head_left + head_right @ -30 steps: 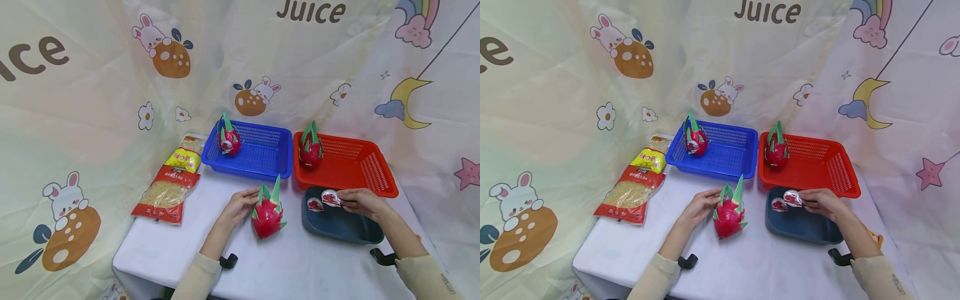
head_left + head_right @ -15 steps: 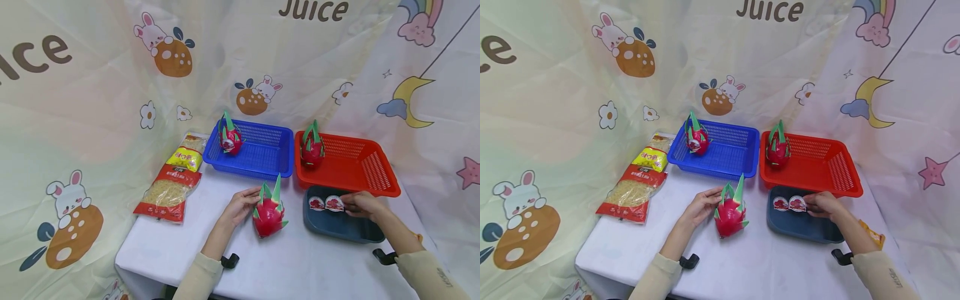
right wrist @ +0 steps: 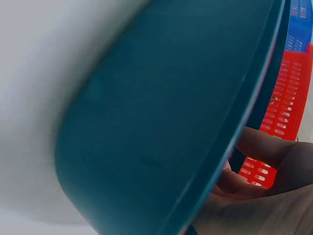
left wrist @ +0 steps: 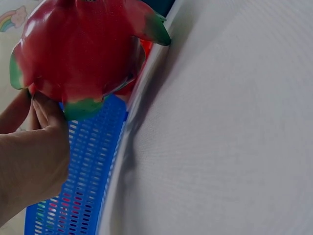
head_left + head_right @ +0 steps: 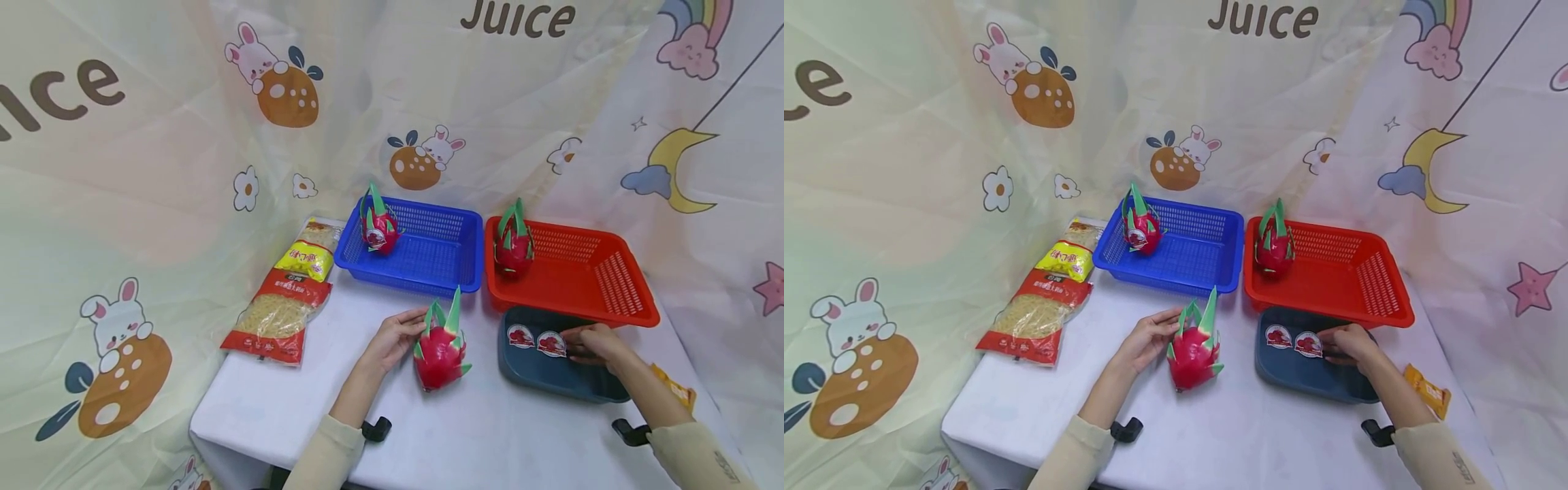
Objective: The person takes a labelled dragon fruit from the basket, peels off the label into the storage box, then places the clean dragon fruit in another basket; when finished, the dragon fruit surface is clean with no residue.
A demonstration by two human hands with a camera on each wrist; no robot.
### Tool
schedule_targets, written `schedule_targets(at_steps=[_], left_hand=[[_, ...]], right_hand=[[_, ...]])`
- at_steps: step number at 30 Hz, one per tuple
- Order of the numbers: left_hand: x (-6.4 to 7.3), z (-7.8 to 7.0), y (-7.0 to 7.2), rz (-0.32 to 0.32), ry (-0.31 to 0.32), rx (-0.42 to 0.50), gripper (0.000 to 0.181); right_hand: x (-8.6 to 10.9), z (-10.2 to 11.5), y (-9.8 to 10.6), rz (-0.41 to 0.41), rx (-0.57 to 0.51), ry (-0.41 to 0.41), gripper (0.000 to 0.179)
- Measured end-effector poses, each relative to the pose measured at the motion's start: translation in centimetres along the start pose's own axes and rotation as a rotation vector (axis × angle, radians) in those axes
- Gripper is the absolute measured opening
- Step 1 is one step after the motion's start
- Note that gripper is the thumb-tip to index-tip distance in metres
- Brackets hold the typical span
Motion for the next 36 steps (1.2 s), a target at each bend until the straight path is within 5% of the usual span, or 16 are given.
schedule_targets(at_steps=[23,32,36], left_hand=[[0.2,0.1,0.0,0.034,-0.033,-0.05,0.045],[0.6,0.1,-0.4,0.036,-0.054,-0.079,0.046],[0.5,0.0,-0.5,0.043,-0.065,-0.078,0.045]], right_hand=[[1.0,0.6,-0.2,0.014,0.033,0.107,0.054],[1.9,2.0,0.8,-0.155,0.181,0.318,0.047],[2.4,2.5,0.8,-0.159,0.158,0.307,0.041]])
Point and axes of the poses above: each hand's wrist, its own x-axis away from the middle knuckle, its own y-axis out of the back of the hand, z = x × y, the point moved 10 cm from there along -x, towards the middle knuckle, and after that the axes turned 15 degrees about -z, right-handed, at the moved point
